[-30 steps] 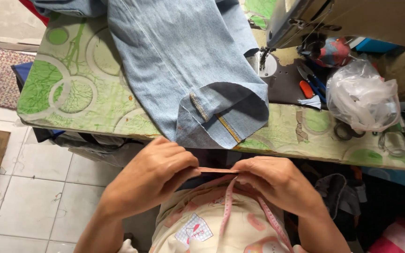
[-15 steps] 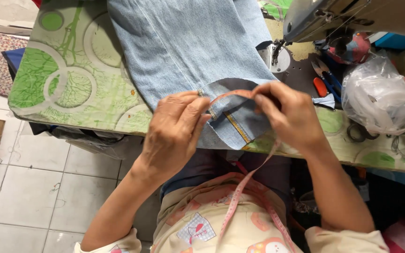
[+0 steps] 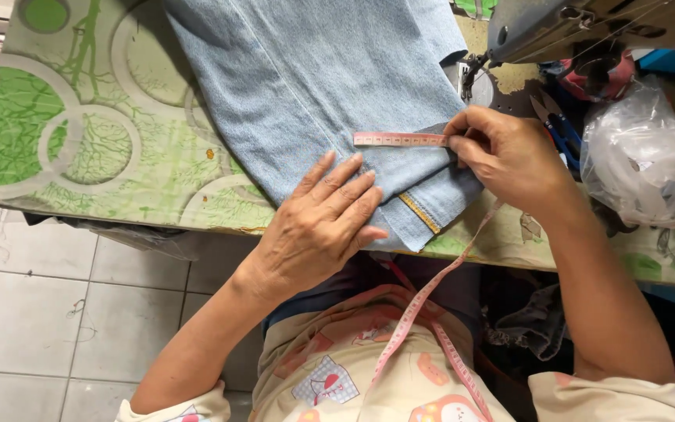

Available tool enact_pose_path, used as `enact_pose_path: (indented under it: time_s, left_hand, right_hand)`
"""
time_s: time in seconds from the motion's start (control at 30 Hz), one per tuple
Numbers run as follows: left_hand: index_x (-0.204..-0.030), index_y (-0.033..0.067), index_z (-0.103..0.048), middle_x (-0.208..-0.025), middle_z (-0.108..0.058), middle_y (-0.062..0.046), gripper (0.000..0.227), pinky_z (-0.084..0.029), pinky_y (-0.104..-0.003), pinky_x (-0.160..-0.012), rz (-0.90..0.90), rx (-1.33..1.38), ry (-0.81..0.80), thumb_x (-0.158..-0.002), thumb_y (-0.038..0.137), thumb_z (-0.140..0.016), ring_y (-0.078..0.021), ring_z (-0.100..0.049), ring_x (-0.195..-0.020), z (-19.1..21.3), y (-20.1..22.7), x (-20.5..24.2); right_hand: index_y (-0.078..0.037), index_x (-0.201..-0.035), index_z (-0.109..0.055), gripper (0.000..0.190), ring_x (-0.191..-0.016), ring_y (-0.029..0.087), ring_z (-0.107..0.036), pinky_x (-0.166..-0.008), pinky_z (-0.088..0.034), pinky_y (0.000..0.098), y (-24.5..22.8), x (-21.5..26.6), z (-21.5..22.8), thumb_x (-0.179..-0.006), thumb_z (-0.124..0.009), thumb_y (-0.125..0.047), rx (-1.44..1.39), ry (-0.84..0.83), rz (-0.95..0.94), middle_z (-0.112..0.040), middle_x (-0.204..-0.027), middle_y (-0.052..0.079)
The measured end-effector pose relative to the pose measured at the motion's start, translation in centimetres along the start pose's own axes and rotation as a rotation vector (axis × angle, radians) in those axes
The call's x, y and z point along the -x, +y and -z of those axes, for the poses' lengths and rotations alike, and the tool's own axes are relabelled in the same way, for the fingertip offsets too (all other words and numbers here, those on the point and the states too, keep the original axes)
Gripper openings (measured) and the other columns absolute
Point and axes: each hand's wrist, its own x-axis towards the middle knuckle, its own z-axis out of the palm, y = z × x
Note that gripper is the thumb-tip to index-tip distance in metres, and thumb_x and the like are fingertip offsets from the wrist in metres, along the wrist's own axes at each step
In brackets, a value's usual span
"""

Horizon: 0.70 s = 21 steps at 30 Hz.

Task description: Measuring, marking, and folding the hem of denim jeans at a sewing workstation.

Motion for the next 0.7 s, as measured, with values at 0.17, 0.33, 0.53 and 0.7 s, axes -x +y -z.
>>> enact_pose_path:
  time_s: [0.17,0.33,0.53,0.7]
  left_hand:
    - [-0.121,-0.0046,-0.07,-0.127,-0.071,-0.022,0.048,-0.04,-0.055,-0.117,0.033,-0.056,-0.02,-0.109,0.038,-0.052,-0.0407,-0.062,-0.129,-0.5,0.8,0.6]
    - [-0.124,-0.0036,-0.068,-0.127,-0.069,-0.023,0.051,-0.043,-0.053,-0.115,0.057,-0.078,-0.009,-0.11,0.041,-0.047,-0.0399,-0.063,-0.128,-0.4,1.1,0.6]
    - [-0.12,-0.0086,-0.068,-0.126,-0.067,-0.024,0.052,-0.045,-0.05,-0.114,0.059,-0.059,0.012,-0.11,0.038,-0.048,-0.0401,-0.062,-0.128,0.0,1.0,0.7]
    - [-0.131,-0.0034,-0.063,-0.13,-0.068,-0.019,0.053,-0.044,-0.048,-0.115,0.076,-0.099,-0.014,-0.111,0.042,-0.044,-0.035,-0.063,-0.13,0.0,1.0,0.8]
  right_hand:
    - [-0.007,-0.104,-0.073,0.009,-0.056,0.01,-0.045,-0.05,-0.034,0.0282,-0.2,2.9,-0.1,-0.105,-0.064,-0.01,0.06,0.176,0.209,-0.062,-0.075,0.001]
    - [-0.014,-0.136,-0.075,0.034,-0.073,0.022,-0.063,-0.056,-0.048,0.035,0.7,5.2,-1.9,-0.107,-0.076,0.004,0.63,0.617,0.648,-0.068,-0.108,0.01]
    - [-0.006,-0.129,-0.072,0.021,-0.069,0.017,-0.061,-0.058,-0.045,0.0296,-1.2,7.5,-4.9,-0.108,-0.066,-0.006,0.882,0.538,0.844,-0.06,-0.09,0.003]
    - [-0.006,-0.128,-0.071,0.028,-0.067,0.018,-0.061,-0.056,-0.044,0.0309,-0.7,8.6,-5.7,-0.104,-0.057,-0.001,0.937,0.47,0.824,-0.062,-0.097,0.004]
